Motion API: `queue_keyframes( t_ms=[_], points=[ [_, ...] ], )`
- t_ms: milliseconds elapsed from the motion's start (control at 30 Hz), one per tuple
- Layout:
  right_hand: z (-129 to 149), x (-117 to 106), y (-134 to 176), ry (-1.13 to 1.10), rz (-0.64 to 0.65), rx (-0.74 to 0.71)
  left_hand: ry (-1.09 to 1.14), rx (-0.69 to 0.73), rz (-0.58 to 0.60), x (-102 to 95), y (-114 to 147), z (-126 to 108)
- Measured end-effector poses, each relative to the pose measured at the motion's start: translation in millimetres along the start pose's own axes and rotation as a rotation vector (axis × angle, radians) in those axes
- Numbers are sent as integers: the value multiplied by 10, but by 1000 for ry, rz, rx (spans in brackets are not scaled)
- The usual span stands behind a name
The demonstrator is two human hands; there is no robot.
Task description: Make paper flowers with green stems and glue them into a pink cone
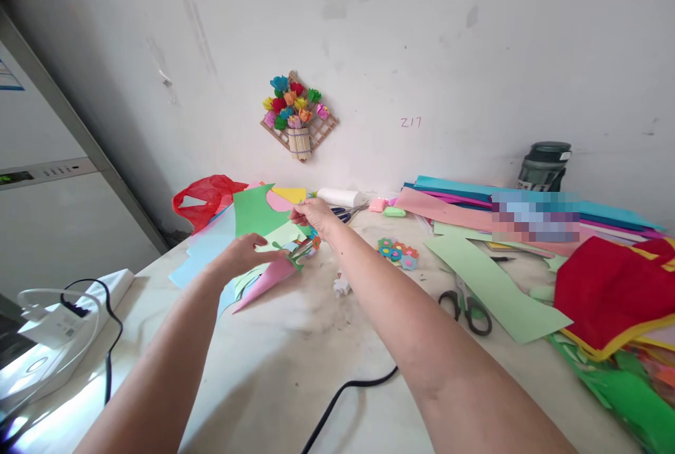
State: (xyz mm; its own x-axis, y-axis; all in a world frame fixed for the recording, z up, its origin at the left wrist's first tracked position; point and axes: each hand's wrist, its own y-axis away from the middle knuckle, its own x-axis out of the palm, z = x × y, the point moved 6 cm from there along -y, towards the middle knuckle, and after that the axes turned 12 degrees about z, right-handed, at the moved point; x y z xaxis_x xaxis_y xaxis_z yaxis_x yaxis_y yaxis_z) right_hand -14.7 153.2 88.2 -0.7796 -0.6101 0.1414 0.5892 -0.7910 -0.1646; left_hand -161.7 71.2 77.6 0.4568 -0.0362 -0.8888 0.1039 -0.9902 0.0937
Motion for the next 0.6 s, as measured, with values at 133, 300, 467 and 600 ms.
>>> queue_keyframes(
  t_ms=[133,300,467,600],
  points=[
    [-4,-25,-2,-19,-5,-15,73,80,-47,-91,-186,-197],
    [29,-43,-5,-36,2,-49,137,93,33,125,-499,-475],
    [80,-89,-18,-102,-3,-103,74,132,38,224,-682,-629],
    [69,-168,-45,11,-39,-101,-32,147,-22,173,-761,-637]
  ],
)
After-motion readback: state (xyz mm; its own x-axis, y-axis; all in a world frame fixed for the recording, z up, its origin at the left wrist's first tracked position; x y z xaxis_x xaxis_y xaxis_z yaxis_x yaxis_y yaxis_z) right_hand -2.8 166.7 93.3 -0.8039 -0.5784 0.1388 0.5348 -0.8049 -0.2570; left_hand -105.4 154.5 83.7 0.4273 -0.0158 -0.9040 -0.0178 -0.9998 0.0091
